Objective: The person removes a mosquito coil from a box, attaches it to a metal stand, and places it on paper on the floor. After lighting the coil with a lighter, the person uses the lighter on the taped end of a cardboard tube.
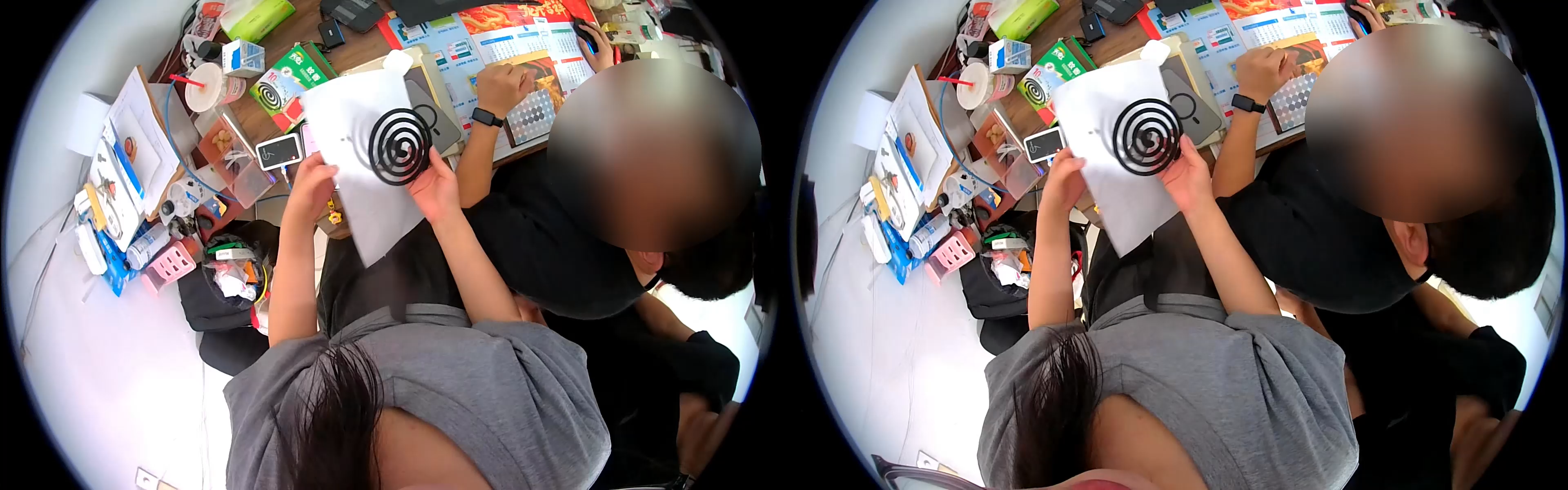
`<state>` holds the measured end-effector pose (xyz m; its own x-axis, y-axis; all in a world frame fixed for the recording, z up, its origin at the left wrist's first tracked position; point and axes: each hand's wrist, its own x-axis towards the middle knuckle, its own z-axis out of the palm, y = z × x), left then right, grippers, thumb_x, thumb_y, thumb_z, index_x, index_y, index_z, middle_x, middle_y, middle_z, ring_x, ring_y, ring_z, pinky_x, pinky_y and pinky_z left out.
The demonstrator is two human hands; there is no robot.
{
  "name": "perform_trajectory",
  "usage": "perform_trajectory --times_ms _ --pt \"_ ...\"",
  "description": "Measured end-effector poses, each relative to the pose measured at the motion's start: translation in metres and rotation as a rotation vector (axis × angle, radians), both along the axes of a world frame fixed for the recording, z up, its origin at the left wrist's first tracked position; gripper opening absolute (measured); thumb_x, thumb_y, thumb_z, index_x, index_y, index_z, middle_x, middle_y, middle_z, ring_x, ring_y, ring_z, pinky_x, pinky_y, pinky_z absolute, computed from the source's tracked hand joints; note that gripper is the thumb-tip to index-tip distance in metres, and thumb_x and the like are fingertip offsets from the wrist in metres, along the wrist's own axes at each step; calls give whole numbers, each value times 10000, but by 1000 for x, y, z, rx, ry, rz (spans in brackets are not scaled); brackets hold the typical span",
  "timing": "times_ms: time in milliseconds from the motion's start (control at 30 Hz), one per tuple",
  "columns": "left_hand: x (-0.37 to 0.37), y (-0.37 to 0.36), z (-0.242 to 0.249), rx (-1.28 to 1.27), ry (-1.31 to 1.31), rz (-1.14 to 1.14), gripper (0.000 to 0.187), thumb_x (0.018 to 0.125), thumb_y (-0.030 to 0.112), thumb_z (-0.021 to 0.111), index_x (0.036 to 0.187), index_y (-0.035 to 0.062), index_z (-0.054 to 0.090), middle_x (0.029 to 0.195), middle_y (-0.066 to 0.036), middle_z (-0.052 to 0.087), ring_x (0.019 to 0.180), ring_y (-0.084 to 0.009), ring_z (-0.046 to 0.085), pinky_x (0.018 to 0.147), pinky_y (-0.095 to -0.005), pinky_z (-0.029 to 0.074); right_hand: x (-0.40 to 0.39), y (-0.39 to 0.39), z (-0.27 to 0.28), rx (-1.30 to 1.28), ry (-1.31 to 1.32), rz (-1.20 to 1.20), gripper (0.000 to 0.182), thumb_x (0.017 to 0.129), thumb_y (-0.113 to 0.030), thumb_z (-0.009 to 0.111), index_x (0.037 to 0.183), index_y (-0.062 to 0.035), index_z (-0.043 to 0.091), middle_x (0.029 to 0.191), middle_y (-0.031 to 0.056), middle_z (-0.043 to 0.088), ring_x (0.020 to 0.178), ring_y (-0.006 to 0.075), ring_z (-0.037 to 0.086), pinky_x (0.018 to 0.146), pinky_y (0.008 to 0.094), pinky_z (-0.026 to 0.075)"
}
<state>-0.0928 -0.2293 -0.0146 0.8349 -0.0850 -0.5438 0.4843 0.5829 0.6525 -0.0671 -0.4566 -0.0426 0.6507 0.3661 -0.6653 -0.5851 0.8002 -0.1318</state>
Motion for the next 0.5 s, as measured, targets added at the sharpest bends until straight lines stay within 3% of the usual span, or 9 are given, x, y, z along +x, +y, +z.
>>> perform_trajectory --times_ms 67,167,300,433,467,500 --pt "-12 8 18 -190 27 155 622 683 181 542 1252 -51 448 1177 -174 565 1049 -290 574 939 -393 432 2 7 29 33 -47 70 267 962 -231 436 1168 -82 515 1117 59 602 1001 179 595 856 361 489" --pt "-31 21 19 -586 -102 299 641 682 188 495 1284 -22 432 1217 -169 545 1093 -325 543 966 -427 418 -5 23 67 76 -170 150 273 964 -226 433 1173 -66 506 1100 58 602 992 176 599 848 354 495" --pt "-63 25 29 -639 -182 396 585 762 264 431 1248 -61 463 1215 -234 545 1067 -349 569 954 -461 441 -25 43 109 16 -316 281 262 961 -213 455 1160 -51 507 1058 65 614 919 169 628 790 340 531" --pt "-110 25 50 -694 -319 483 455 891 253 346 1184 -45 527 1161 -190 594 1010 -308 601 925 -431 467 -75 61 140 -91 -392 305 268 959 -229 469 1141 -40 523 1029 75 628 894 171 641 769 347 544" --pt "-128 30 40 -536 -343 523 437 941 250 298 1194 -28 520 1181 -172 585 1032 -281 593 922 -414 470 -93 63 141 -86 -420 308 275 961 -243 464 1127 -34 529 1020 83 632 886 172 644 773 351 544" --pt "-148 28 38 -545 -355 501 478 964 338 300 1238 -7 486 1251 -163 539 1113 -272 545 964 -401 437 -113 66 144 -86 -431 308 283 966 -251 448 1123 -29 526 1010 86 634 877 175 647 763 348 552"
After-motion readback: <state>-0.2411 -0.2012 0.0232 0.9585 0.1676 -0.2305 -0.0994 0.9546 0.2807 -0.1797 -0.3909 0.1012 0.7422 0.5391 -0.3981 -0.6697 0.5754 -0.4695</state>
